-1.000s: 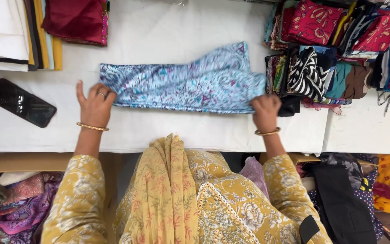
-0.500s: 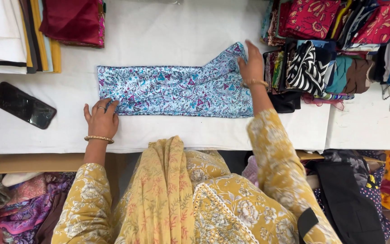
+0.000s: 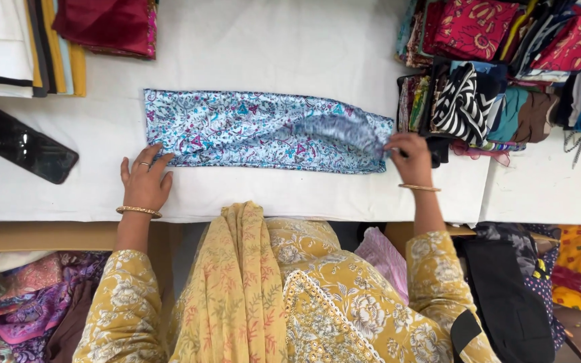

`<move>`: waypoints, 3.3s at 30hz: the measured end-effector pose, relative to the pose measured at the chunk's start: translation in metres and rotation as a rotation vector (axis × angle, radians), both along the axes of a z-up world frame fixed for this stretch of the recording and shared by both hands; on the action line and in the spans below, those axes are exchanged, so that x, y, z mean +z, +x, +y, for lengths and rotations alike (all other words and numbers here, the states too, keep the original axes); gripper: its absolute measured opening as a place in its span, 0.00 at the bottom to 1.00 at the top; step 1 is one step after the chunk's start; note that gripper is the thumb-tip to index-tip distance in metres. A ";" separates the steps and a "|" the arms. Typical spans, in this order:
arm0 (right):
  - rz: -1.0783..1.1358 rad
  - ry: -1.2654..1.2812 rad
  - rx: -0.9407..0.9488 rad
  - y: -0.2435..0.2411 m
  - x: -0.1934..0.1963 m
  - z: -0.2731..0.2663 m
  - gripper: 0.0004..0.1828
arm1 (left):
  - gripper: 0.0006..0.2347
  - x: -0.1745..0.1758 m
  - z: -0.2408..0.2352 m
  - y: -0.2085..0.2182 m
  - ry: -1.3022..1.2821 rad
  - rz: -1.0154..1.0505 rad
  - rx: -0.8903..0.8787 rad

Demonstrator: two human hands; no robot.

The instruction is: The person folds several pieces of clothing on a white table. They handle a brown floral fabric, a red cloth, a blue patterned fabric, a purple paisley fabric, a white fabric with black leaves, and a maroon garment, folding each one neatly by hand.

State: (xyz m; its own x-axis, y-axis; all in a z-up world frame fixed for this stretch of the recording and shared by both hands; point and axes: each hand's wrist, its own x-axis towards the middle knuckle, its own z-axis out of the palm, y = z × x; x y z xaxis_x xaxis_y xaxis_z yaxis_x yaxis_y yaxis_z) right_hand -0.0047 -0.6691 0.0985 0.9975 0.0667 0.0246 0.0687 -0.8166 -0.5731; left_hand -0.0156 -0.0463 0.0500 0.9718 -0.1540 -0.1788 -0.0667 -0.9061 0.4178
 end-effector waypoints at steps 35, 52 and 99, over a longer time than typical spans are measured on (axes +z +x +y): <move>0.447 -0.581 -0.272 -0.005 -0.074 0.082 0.39 | 0.31 -0.038 -0.098 0.089 0.058 0.129 -0.162; 0.345 -0.272 -0.758 0.006 -0.095 0.033 0.38 | 0.21 -0.054 0.006 0.053 -0.045 -0.030 0.675; 0.355 0.569 -0.506 0.038 -0.049 0.188 0.14 | 0.41 -0.008 -0.089 0.070 -0.540 0.352 0.359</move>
